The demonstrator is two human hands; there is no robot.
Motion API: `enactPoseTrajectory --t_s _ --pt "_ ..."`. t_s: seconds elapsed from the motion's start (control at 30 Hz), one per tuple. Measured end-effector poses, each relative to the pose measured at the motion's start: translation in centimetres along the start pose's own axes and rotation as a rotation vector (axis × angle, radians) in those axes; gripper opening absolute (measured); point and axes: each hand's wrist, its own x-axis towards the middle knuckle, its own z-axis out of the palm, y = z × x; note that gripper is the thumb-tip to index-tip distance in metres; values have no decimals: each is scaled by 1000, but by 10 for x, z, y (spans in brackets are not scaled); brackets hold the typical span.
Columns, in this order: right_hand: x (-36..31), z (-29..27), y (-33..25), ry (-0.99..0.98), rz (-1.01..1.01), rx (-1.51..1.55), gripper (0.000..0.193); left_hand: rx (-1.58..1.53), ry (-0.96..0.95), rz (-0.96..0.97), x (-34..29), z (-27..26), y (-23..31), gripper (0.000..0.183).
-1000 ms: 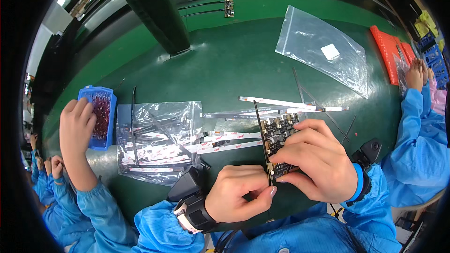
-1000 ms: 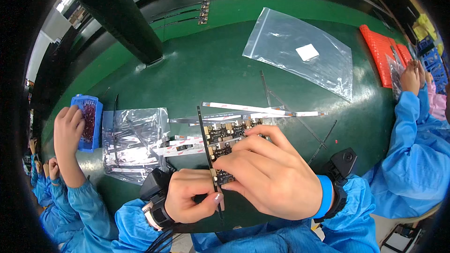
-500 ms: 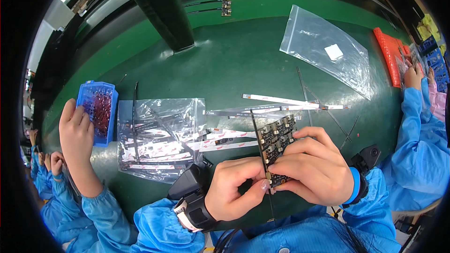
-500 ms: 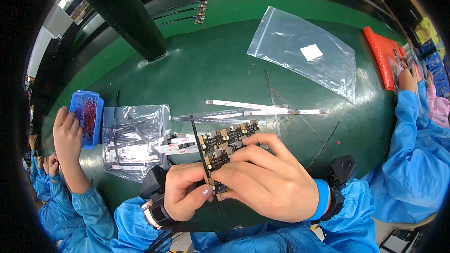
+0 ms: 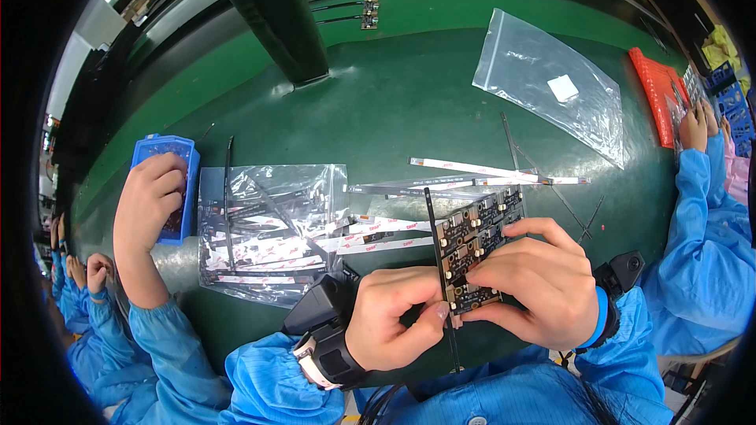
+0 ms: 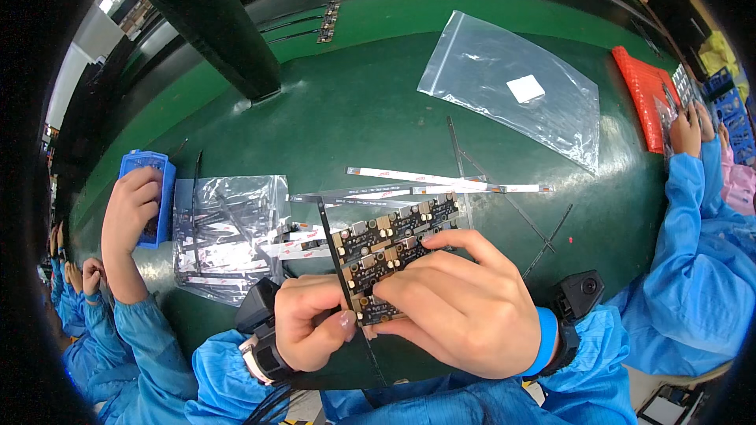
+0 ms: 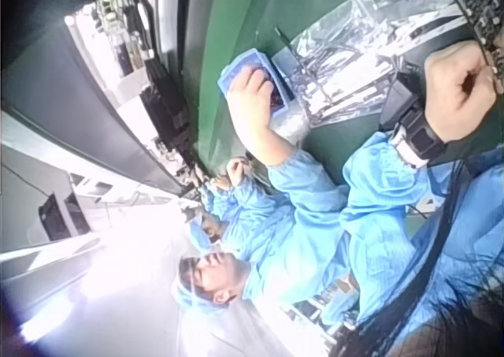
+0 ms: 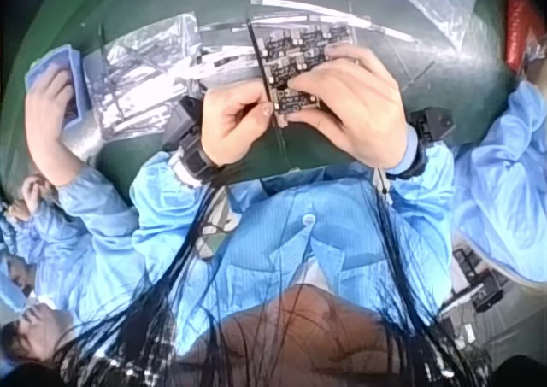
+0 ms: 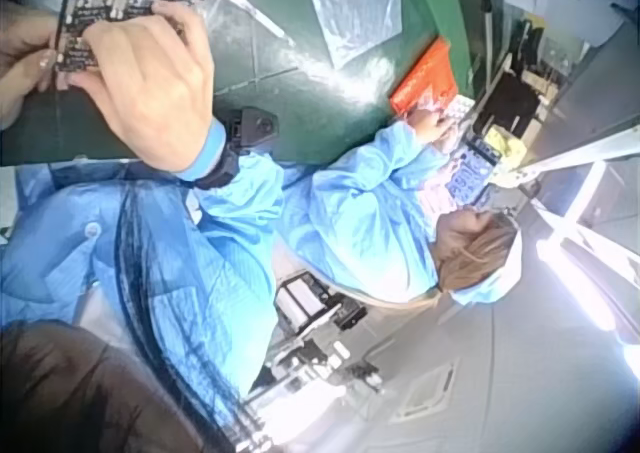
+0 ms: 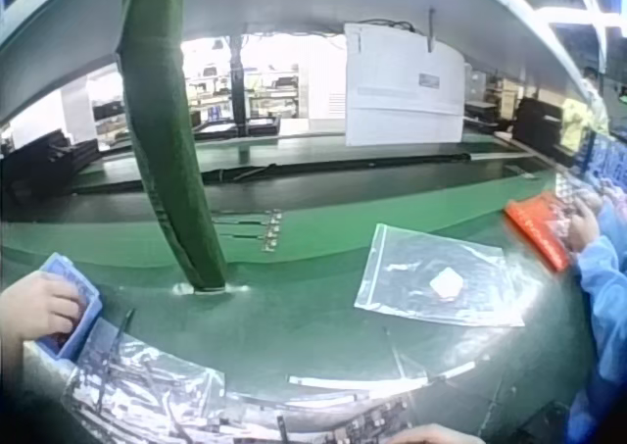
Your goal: The person assembles electronic strips and plastic components onto circuit boards by hand, taking the components from blue bins.
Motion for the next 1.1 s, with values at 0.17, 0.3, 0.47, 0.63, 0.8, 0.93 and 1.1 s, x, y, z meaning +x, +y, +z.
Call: enactPoseTrajectory --t_s 0.17,0.3,0.47,0.63,0.8,0.93,1.1 --pt "-3 4 -5 45 -41 -60 37 -11 40 36 2 3 1 8" --pt "-6 6 -4 93 -48 -43 37 51 75 66 2 4 -2 4" --pt "-2 7 -4 39 -34 -43 37 102 117 105 2 8 -6 10" --pt "-2 4 -6 -10 -3 -76 36 94 186 78 3 9 -3 10" --pt "-2 1 -6 -90 158 186 29 144 193 72 2 9 0 10" --pt "2 2 -13 -88 262 210 25 197 207 67 4 12 -1 10" --pt "-1 6 -11 -104 222 126 16 196 236 28 2 16 -2 12"
